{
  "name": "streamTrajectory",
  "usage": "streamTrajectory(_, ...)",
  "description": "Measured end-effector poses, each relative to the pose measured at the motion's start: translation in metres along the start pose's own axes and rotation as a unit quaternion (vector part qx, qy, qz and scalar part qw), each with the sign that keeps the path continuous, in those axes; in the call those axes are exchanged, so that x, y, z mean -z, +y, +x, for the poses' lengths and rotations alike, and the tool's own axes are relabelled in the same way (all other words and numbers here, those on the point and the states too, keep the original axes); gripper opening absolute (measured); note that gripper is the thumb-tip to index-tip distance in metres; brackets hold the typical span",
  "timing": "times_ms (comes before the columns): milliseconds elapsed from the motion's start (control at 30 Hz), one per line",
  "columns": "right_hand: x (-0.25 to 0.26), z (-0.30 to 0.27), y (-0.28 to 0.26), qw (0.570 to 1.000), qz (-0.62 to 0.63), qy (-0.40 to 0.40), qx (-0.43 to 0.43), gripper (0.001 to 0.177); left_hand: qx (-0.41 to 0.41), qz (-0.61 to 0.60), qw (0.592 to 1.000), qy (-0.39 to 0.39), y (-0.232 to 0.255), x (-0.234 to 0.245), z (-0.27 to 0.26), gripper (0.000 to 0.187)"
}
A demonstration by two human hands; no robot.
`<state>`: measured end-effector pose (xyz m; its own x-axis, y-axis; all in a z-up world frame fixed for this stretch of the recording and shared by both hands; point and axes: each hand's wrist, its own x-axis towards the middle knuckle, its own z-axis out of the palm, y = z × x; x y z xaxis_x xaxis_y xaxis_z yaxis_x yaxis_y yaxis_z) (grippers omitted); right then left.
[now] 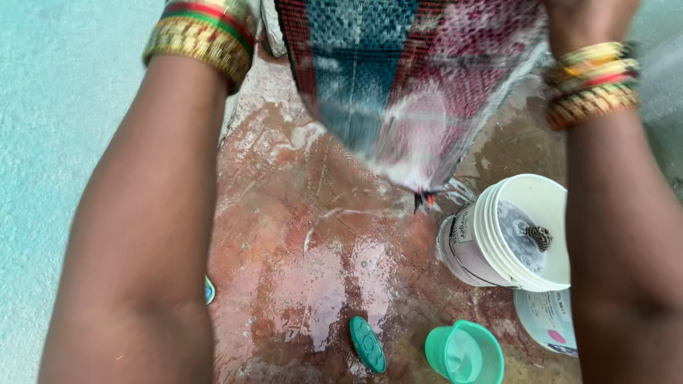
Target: The person washes a rug on the floor by scrubbing it with a brush and soap, pouring water from a mug, and then folding and wringing the rug.
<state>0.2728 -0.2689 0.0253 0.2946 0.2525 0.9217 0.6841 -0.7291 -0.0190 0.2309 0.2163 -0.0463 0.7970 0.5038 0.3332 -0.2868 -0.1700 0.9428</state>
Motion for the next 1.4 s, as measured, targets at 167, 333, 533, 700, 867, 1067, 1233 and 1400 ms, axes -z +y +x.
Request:
streamTrajectory(167,0.041,-0.106,-0.076,0.991,-0.112,-0.061,-0.026,0.025,-0.037,0.072,0.996,-0.034,-0.062,0.055,-0.041,0.01)
streamTrajectory(333,-0.015,-0.396,-0.221,0.941,0.015,-0.29,-0.175,0.039,0.079,0.187,0.978,-0.048,-0.298,0.122,-0.211,0.016)
streamTrajectory(533,-0.074,-0.59,-0.299,0.735,0.016,-0.601,-0.314,0.059,0.173,0.375,0.907,-0.081,-0.445,0.094,-0.357,0.06)
streamTrajectory(700,-0.048,-0.577,-0.319,0.659,-0.029,-0.657,-0.366,0.096,0.153,0.58,0.714,-0.361,-0.382,0.047,-0.387,0.09)
streamTrajectory(867,-0.035,-0.571,-0.333,0.579,-0.012,-0.759,-0.298,0.111,0.084,0.608,0.648,-0.452,-0.357,0.037,-0.424,0.085)
streamTrajectory(1067,-0.004,-0.582,-0.331,0.637,0.054,-0.748,-0.18,0.114,0.048,0.607,0.642,-0.467,-0.37,0.054,-0.43,0.074)
streamTrajectory(1233,-0.022,-0.63,-0.296,0.673,0.066,-0.681,-0.28,0.101,0.029,0.615,0.635,-0.467,-0.39,0.049,-0.438,0.045)
streamTrajectory(1400,-0.035,-0.645,-0.228,0.71,0.161,-0.504,-0.465,0.096,-0.025,0.65,0.605,-0.46,-0.383,0.052,-0.443,0.039)
